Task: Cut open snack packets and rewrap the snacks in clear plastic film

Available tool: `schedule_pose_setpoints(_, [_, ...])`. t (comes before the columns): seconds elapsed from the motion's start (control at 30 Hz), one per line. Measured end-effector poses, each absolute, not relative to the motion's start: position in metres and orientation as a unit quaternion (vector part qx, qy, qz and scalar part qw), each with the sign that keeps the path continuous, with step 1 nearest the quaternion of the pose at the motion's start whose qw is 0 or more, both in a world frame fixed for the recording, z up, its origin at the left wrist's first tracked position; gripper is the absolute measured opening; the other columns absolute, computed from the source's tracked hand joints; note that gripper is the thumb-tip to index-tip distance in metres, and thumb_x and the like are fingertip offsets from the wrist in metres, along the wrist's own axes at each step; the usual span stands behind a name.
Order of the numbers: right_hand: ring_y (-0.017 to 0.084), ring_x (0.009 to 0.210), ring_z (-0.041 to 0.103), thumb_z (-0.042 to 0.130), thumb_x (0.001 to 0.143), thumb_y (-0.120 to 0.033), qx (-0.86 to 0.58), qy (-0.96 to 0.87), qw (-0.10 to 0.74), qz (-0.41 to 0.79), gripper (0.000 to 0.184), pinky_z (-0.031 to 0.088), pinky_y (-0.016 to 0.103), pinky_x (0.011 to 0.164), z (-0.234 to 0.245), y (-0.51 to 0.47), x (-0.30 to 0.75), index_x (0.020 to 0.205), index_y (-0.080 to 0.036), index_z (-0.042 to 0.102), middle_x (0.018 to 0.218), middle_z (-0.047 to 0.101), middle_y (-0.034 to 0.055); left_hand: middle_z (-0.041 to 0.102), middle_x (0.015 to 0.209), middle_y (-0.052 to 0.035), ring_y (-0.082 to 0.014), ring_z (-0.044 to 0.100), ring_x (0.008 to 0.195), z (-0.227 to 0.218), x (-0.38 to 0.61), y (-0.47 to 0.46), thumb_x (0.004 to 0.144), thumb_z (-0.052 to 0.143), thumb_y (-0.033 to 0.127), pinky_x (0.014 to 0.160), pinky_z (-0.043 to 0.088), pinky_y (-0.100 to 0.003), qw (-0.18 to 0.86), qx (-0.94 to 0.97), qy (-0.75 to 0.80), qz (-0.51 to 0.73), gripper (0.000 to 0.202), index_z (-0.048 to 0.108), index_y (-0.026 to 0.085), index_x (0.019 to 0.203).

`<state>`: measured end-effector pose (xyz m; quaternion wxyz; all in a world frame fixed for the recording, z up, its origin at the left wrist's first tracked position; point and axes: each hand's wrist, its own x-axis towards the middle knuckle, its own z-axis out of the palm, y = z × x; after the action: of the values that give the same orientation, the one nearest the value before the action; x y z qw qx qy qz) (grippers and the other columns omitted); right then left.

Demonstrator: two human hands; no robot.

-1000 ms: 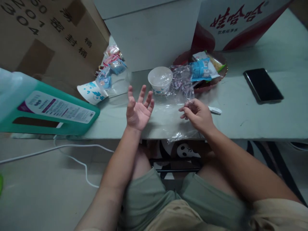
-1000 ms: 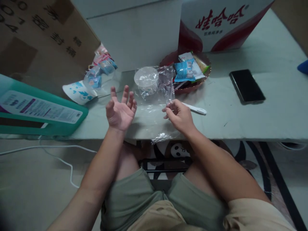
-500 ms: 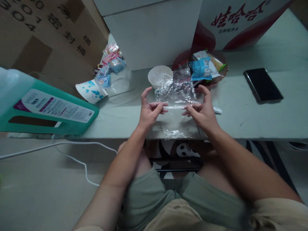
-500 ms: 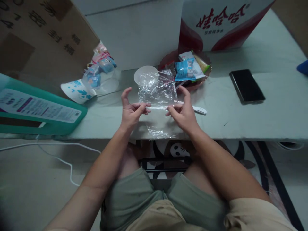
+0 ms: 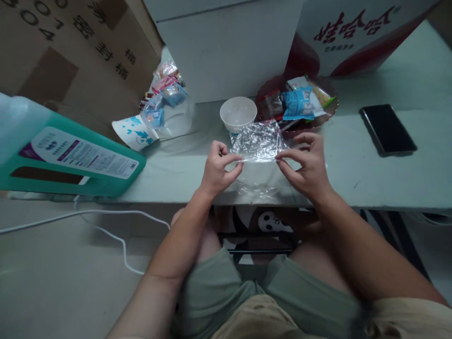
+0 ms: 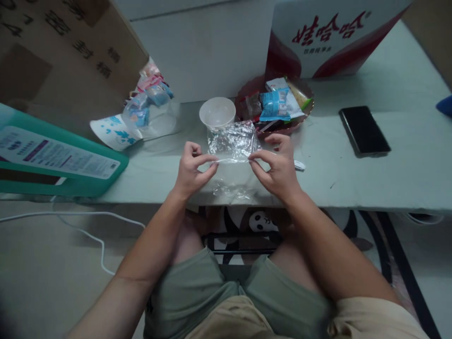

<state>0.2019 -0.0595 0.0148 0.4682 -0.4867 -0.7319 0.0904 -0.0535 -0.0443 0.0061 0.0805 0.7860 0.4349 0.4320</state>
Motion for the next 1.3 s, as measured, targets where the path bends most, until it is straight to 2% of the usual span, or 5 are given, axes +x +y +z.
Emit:
schedule_pose_setpoints(0.13, [0.027,0.101,0.071,0.063,0.088,-0.028,-0.427,-0.739,0.466,0.234,0.006,0.05,0.05,0.1,0.025,-0.07,0.201,0.083,-0.025,0.066,0.088,0.071,0.0035,0.068,0.117,-0.0101,-0.0286,0.06,0.121,0.022,-0.049,-0.056,0.081,0.071,0.033,0.102,0.05,-0.047,0.206,0.772,0.391,0.457,0.015,0.07,0.02,0.074])
schedule_pose_setpoints(0.3, [0.017,0.069,0.067,0.069,0.086,-0.046,-0.473,-0.535,0.492,0.498,0.034,0.055,0.035,0.072,0.016,-0.067,0.195,0.114,-0.027,0.06,0.075,0.066,-0.0029,0.069,0.072,-0.002,-0.0154,0.069,0.068,0.02,-0.035,-0.052,0.086,0.066,0.052,0.062,0.053,-0.027,0.511,0.546,0.465,0.474,0.033,0.058,0.02,0.08])
schedule_pose_setpoints(0.53, [0.017,0.071,0.064,0.075,0.075,-0.049,-0.522,-0.506,0.394,0.562,0.031,0.053,0.034,0.071,0.01,-0.056,0.184,0.079,-0.022,0.062,0.079,0.069,0.0022,0.075,0.09,-0.0045,-0.0215,0.076,0.079,0.011,-0.038,-0.037,0.066,0.089,0.043,0.065,0.055,-0.028,0.699,0.415,0.413,0.412,0.069,0.047,0.026,0.118])
schedule_pose_setpoints(0.83, [0.017,0.069,0.067,0.077,0.075,-0.035,-0.515,-0.453,0.511,0.518,0.075,0.056,0.034,0.069,0.004,-0.05,0.185,0.139,-0.035,0.038,0.079,0.067,-0.0058,0.073,0.084,0.0016,-0.0131,0.069,0.071,-0.003,-0.057,-0.028,0.074,0.084,0.025,0.07,0.052,-0.027,0.604,0.5,0.406,0.469,0.093,0.029,0.032,0.149])
schedule_pose_setpoints(1.3, [0.011,0.061,0.049,0.058,0.088,-0.026,-0.486,-0.564,0.499,0.444,0.011,0.048,0.029,0.061,0.003,-0.056,0.18,0.097,-0.029,0.063,0.078,0.054,-0.0038,0.076,0.094,-0.0039,-0.0097,0.062,0.063,0.005,-0.05,-0.036,0.086,0.067,0.032,0.066,0.051,-0.027,0.518,0.579,0.408,0.479,0.027,0.063,0.023,0.111])
